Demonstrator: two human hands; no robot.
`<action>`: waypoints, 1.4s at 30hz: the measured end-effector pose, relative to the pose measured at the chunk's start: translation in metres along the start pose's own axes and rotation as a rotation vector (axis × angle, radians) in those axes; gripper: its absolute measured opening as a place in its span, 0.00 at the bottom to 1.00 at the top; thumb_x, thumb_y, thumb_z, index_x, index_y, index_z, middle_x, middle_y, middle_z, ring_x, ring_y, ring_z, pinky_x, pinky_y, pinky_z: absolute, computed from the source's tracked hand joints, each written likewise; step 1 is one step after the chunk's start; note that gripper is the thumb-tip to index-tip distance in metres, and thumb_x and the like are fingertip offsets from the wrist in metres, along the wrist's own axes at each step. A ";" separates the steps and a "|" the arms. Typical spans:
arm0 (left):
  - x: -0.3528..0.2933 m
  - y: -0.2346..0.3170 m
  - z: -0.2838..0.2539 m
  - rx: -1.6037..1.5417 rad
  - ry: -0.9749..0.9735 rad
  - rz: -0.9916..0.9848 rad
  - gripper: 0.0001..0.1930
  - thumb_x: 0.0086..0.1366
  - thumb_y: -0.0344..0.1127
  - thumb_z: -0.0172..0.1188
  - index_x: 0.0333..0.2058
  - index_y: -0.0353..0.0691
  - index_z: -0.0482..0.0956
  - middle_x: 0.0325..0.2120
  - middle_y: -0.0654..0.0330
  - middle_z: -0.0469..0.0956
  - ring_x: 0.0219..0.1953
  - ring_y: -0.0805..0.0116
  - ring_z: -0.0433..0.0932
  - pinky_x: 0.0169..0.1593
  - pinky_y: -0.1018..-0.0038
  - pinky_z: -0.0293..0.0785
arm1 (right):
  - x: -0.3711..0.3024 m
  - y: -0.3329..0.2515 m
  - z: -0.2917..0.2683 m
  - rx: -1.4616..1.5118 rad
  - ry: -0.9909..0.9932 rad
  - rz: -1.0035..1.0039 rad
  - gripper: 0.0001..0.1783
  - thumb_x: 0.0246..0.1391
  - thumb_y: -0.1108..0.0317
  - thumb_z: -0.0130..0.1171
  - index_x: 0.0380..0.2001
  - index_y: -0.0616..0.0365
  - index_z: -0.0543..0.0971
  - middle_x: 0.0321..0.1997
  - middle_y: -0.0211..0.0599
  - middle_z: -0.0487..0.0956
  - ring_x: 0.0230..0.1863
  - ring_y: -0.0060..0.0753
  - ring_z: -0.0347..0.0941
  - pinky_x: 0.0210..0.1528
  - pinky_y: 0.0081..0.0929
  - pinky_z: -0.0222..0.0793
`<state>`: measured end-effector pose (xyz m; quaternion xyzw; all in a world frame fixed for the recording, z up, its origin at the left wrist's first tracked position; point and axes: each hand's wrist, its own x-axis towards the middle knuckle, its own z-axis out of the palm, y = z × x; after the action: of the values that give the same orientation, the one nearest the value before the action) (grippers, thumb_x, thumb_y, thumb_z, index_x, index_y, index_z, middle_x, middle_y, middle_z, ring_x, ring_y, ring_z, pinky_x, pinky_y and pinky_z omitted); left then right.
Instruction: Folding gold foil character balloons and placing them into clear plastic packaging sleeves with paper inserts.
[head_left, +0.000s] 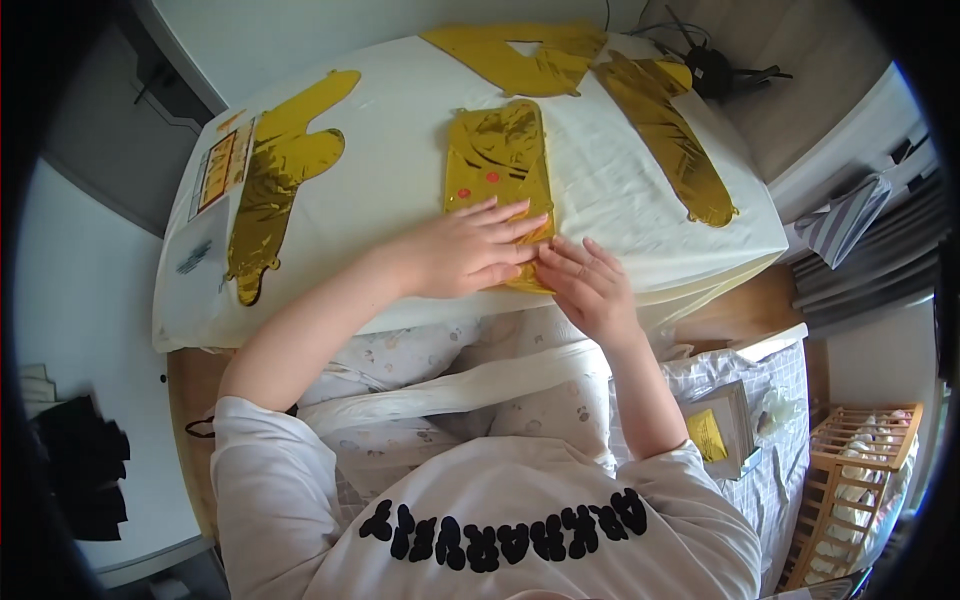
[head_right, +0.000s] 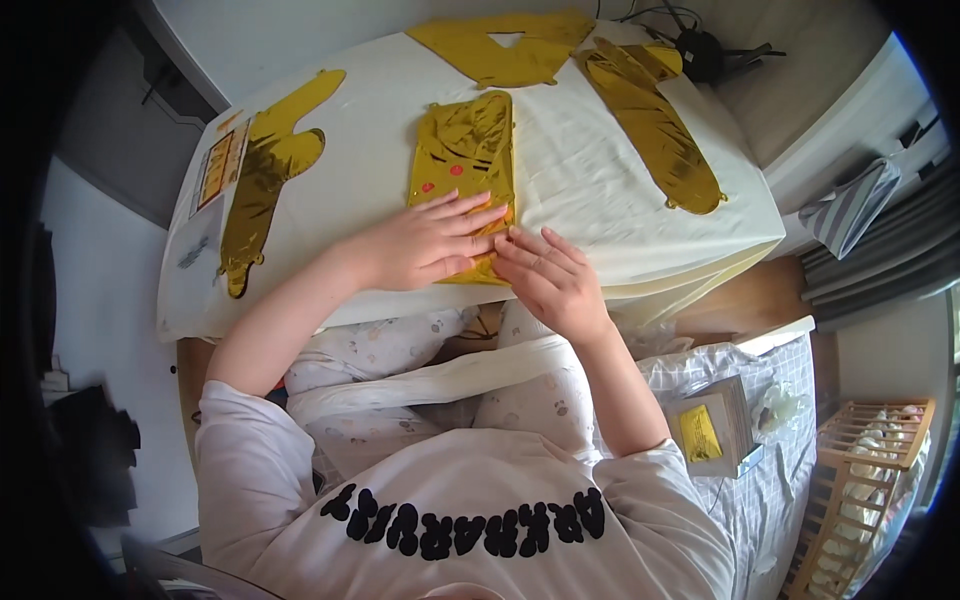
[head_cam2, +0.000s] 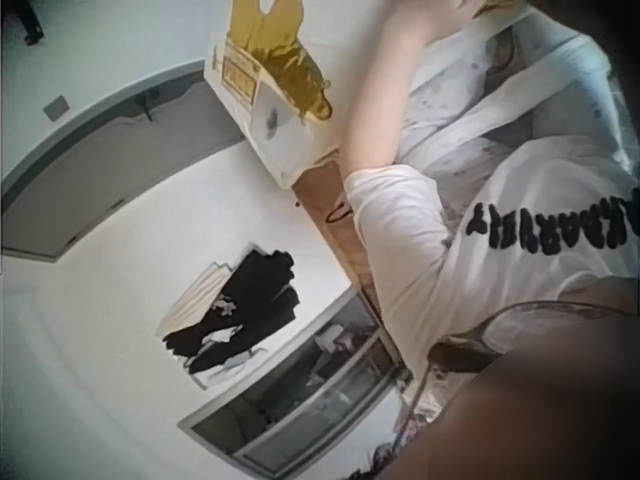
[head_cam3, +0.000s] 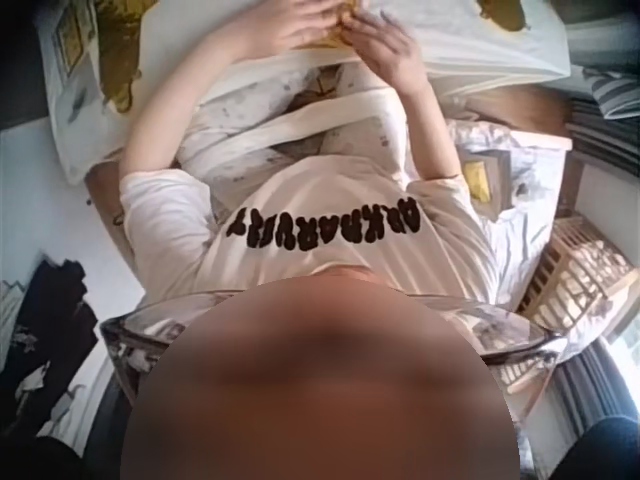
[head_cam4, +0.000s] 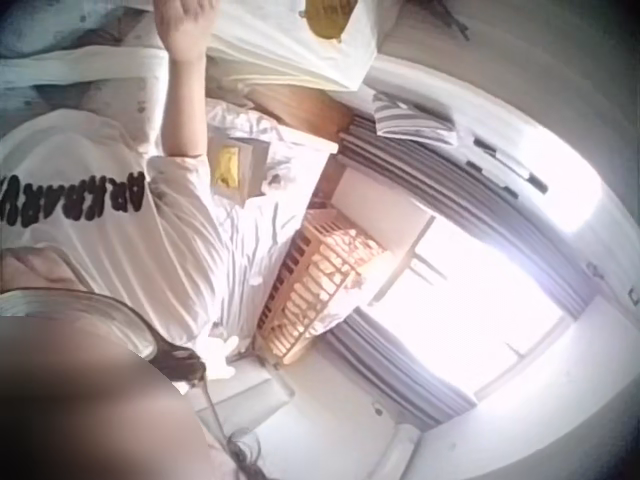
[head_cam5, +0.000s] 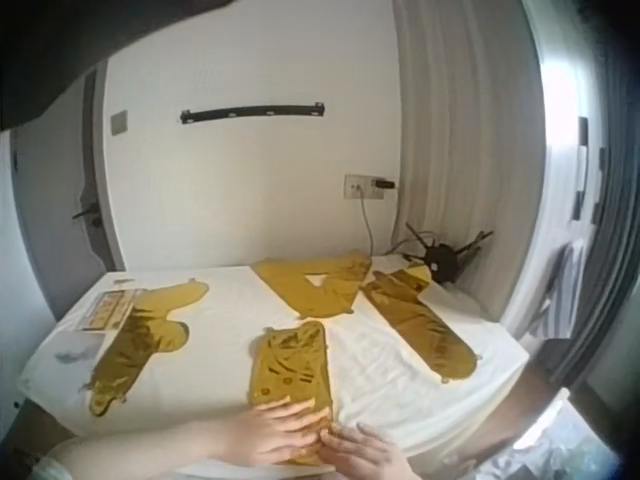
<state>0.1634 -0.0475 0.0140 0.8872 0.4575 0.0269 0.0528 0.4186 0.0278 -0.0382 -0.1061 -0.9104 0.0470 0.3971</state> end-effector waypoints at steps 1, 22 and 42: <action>-0.003 0.004 0.000 -0.140 0.044 -0.049 0.30 0.79 0.50 0.43 0.75 0.51 0.56 0.77 0.58 0.50 0.79 0.54 0.45 0.79 0.51 0.43 | -0.002 0.003 0.000 -0.016 0.024 -0.053 0.12 0.50 0.69 0.73 0.40 0.48 0.85 0.55 0.30 0.86 0.61 0.37 0.80 0.68 0.43 0.68; -0.069 0.046 0.011 0.104 0.216 -0.154 0.29 0.65 0.33 0.59 0.66 0.48 0.73 0.69 0.59 0.70 0.71 0.59 0.66 0.73 0.55 0.62 | 0.035 -0.012 -0.023 0.177 -0.137 0.006 0.28 0.40 0.78 0.71 0.50 0.55 0.82 0.53 0.41 0.83 0.57 0.46 0.79 0.60 0.43 0.74; -0.070 0.040 0.006 -0.038 0.247 -0.075 0.34 0.58 0.26 0.59 0.67 0.50 0.73 0.68 0.63 0.71 0.69 0.61 0.69 0.73 0.52 0.62 | 0.055 -0.003 -0.023 0.206 -0.332 0.026 0.29 0.46 0.82 0.67 0.55 0.57 0.78 0.59 0.43 0.81 0.62 0.49 0.76 0.62 0.41 0.75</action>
<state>0.1559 -0.1275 0.0129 0.8583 0.4929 0.1423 0.0137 0.3985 0.0373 0.0166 -0.0675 -0.9524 0.1617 0.2494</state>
